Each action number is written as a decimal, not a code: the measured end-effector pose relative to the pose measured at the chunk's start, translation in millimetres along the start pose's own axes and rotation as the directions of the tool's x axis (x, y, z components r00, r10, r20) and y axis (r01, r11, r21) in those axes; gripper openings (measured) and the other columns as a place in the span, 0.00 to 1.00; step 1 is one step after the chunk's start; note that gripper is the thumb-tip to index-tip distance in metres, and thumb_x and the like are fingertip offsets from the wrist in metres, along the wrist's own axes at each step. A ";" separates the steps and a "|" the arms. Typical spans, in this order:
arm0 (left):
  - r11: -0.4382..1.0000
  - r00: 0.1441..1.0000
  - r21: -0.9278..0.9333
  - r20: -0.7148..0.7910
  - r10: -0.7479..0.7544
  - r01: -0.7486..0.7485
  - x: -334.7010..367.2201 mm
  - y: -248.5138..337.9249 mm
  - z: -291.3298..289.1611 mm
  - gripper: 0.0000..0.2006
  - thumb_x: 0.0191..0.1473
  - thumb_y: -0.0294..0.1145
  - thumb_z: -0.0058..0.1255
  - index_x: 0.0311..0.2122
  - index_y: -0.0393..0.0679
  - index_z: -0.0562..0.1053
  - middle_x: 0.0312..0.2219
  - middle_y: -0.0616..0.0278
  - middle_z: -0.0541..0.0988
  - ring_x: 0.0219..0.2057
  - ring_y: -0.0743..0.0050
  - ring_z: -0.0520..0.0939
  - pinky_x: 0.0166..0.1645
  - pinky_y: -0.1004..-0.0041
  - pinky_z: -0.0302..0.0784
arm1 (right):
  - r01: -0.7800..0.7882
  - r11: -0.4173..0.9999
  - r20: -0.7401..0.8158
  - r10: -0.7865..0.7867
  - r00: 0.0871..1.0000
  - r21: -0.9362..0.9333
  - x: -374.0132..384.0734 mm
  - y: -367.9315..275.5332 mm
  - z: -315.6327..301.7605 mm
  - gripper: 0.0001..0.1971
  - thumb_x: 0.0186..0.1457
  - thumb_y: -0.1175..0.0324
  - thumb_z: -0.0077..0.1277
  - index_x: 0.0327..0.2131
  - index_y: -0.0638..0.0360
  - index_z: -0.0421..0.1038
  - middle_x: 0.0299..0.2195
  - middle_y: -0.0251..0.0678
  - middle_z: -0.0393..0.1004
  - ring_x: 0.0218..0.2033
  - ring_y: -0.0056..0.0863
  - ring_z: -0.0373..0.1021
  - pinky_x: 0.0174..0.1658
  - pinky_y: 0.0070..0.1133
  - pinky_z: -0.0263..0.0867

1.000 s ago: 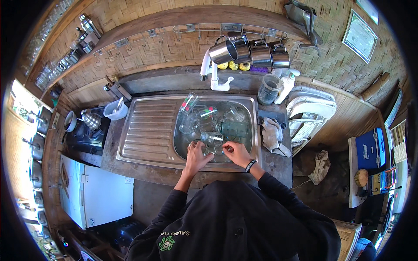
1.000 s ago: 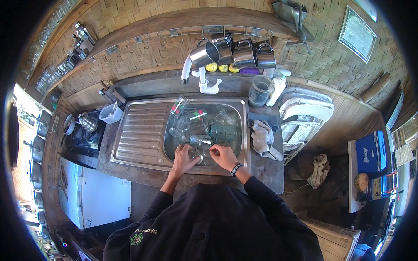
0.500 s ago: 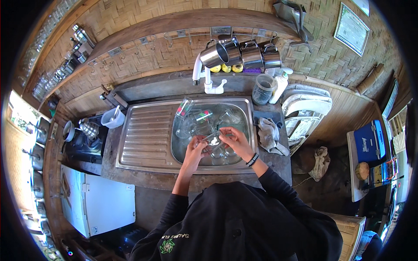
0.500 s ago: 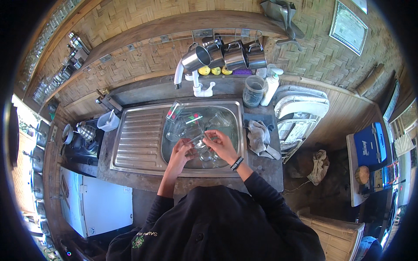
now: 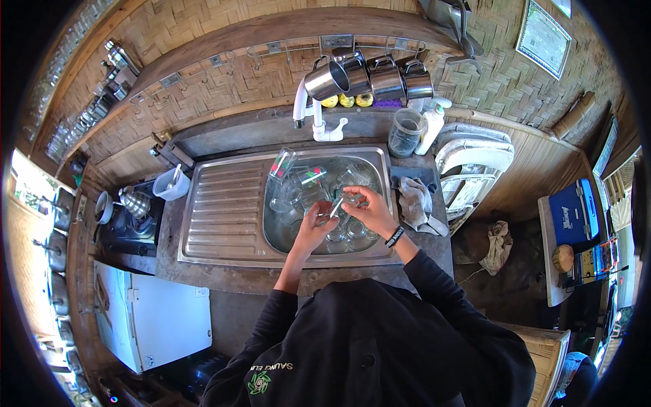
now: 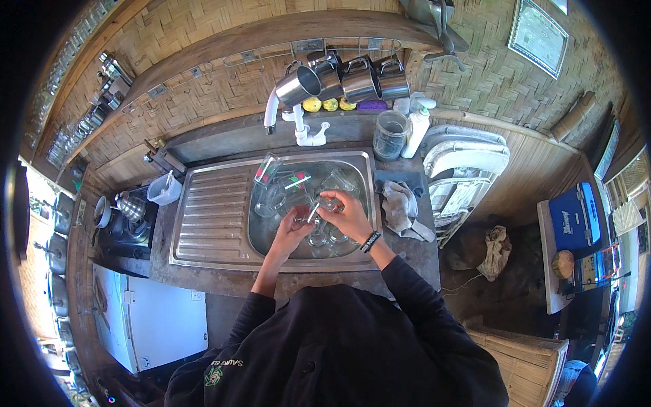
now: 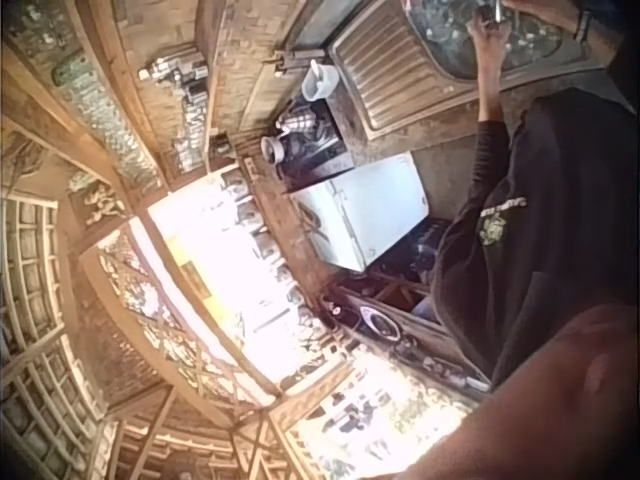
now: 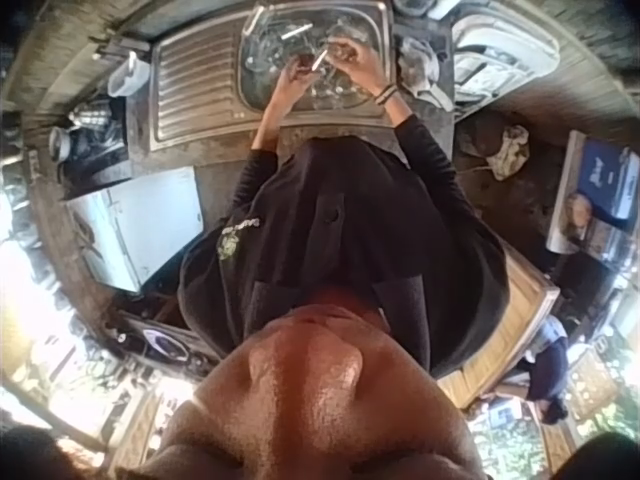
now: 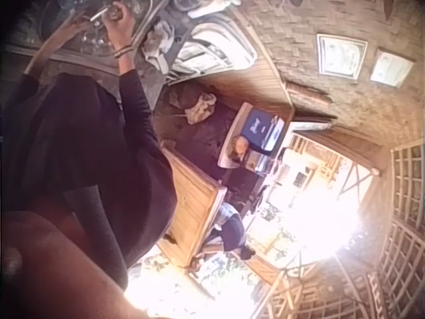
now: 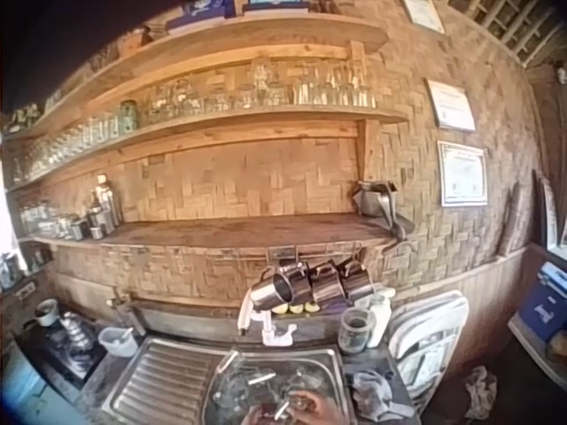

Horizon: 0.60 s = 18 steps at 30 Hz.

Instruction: Washing, drying, and shelving small glasses in a restaurant service area.

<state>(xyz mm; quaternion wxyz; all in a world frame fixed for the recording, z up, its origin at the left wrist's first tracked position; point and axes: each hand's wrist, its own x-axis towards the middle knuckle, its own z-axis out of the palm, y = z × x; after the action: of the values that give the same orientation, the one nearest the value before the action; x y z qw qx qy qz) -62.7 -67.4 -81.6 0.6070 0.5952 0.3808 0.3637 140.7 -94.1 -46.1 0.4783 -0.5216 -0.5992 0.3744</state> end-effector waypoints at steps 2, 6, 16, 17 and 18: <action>1.000 1.000 -0.012 -0.006 0.020 -0.020 0.7 -3.6 0.0 0.22 0.51 0.28 0.59 0.50 0.34 0.67 0.46 0.56 0.74 0.45 0.72 0.77 0.49 0.71 0.74 | -0.015 1.000 0.003 0.015 1.000 -0.001 0.4 0.1 -0.1 0.21 0.51 0.64 0.62 0.49 0.58 0.73 0.43 0.34 0.75 0.42 0.19 0.69 0.39 0.19 0.67; 0.999 0.999 -0.008 -0.006 0.046 -0.046 2.8 -6.7 -0.5 0.23 0.50 0.28 0.60 0.50 0.34 0.67 0.46 0.56 0.74 0.45 0.72 0.77 0.49 0.71 0.74 | 0.028 0.999 -0.009 -0.029 1.000 -0.023 0.7 -1.5 -0.3 0.21 0.51 0.64 0.63 0.49 0.57 0.73 0.41 0.33 0.75 0.36 0.16 0.68 0.38 0.18 0.67; 0.994 0.997 0.086 0.040 0.060 -0.063 5.2 2.3 0.5 0.23 0.51 0.25 0.58 0.51 0.34 0.66 0.44 0.58 0.74 0.45 0.73 0.77 0.49 0.71 0.74 | 0.068 0.997 -0.059 -0.070 0.996 -0.025 4.9 6.7 2.5 0.22 0.47 0.63 0.64 0.47 0.57 0.74 0.37 0.35 0.74 0.25 0.17 0.65 0.31 0.18 0.66; 0.991 0.998 0.125 0.035 0.050 -0.054 4.5 3.5 0.3 0.24 0.50 0.26 0.59 0.51 0.34 0.66 0.43 0.58 0.75 0.44 0.73 0.77 0.49 0.70 0.74 | 0.070 0.997 -0.057 -0.071 0.996 -0.024 5.4 6.6 3.2 0.22 0.47 0.63 0.64 0.47 0.57 0.74 0.37 0.35 0.74 0.25 0.17 0.65 0.31 0.18 0.66; 0.986 0.999 0.164 0.029 0.040 -0.044 3.8 4.6 0.3 0.24 0.50 0.27 0.60 0.51 0.34 0.65 0.42 0.59 0.76 0.44 0.73 0.77 0.49 0.70 0.74 | 0.066 0.998 -0.058 -0.067 0.996 -0.021 5.6 6.5 4.0 0.22 0.47 0.63 0.64 0.47 0.57 0.74 0.37 0.35 0.74 0.25 0.17 0.65 0.31 0.18 0.66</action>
<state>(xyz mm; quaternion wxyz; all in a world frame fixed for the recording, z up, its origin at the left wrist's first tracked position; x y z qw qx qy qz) -60.7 -64.1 -77.1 0.5530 0.6558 0.3888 0.3361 138.5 -87.3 -52.2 0.5030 -0.5166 -0.6055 0.3369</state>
